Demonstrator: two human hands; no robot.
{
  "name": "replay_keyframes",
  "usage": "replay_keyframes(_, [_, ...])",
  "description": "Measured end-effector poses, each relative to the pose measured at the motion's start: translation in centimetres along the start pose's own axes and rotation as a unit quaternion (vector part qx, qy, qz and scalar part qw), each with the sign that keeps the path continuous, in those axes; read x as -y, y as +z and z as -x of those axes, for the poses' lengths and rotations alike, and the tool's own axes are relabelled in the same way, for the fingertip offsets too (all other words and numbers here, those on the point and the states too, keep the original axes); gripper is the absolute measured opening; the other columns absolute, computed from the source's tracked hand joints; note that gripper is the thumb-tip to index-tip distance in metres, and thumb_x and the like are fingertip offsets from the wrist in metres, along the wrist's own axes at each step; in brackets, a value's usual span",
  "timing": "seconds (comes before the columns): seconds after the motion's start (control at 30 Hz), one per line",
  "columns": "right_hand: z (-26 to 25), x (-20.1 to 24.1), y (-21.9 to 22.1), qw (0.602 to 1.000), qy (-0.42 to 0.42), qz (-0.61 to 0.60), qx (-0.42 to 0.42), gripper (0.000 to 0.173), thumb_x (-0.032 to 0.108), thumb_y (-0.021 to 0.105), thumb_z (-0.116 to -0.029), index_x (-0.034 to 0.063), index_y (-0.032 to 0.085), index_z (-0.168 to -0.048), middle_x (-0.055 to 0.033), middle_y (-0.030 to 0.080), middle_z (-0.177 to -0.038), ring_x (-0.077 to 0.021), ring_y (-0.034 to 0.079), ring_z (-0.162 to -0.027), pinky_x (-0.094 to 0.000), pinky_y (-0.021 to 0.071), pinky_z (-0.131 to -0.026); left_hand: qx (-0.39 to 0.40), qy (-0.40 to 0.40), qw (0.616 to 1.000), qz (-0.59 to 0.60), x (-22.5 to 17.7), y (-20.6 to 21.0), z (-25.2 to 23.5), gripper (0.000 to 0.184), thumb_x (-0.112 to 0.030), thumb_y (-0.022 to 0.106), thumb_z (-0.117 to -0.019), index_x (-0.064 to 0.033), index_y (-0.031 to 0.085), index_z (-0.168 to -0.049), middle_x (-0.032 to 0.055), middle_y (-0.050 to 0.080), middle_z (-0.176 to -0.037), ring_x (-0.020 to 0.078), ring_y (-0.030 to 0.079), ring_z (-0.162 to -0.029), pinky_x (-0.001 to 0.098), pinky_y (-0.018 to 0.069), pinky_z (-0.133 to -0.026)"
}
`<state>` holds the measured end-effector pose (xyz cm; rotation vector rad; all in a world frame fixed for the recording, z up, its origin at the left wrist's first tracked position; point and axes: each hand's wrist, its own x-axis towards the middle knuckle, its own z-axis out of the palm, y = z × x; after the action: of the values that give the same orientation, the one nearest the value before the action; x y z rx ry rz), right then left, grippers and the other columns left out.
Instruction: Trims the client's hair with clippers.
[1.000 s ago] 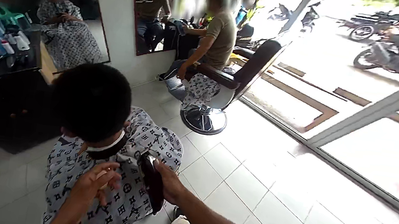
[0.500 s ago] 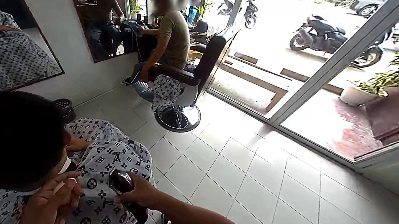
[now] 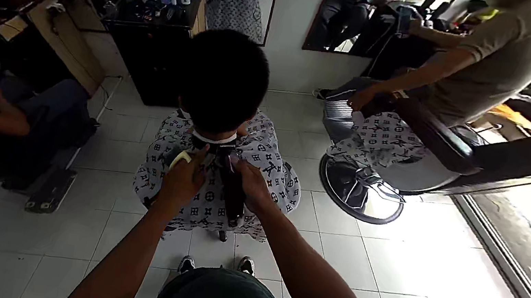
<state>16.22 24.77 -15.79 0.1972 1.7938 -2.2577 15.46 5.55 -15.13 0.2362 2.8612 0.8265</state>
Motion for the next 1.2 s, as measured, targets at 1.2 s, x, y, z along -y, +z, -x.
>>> replay_keyframes(1.2, [-2.2,2.0,-3.3,0.986,0.011,0.114,0.122,0.039,0.019,0.072,-0.0954,0.0006,0.055,-0.125,-0.0097,0.064,-0.083,-0.0141,0.064,-0.064,-0.0271,0.0574,-0.063,0.021,-0.039,0.999,-0.024,-1.2,0.5,0.0,0.070,-0.027,0.057,-0.1041,-0.0332,0.023,-0.165,0.0151,0.069,-0.103,0.0333,0.065,-0.094,0.0545,0.0513,-0.088])
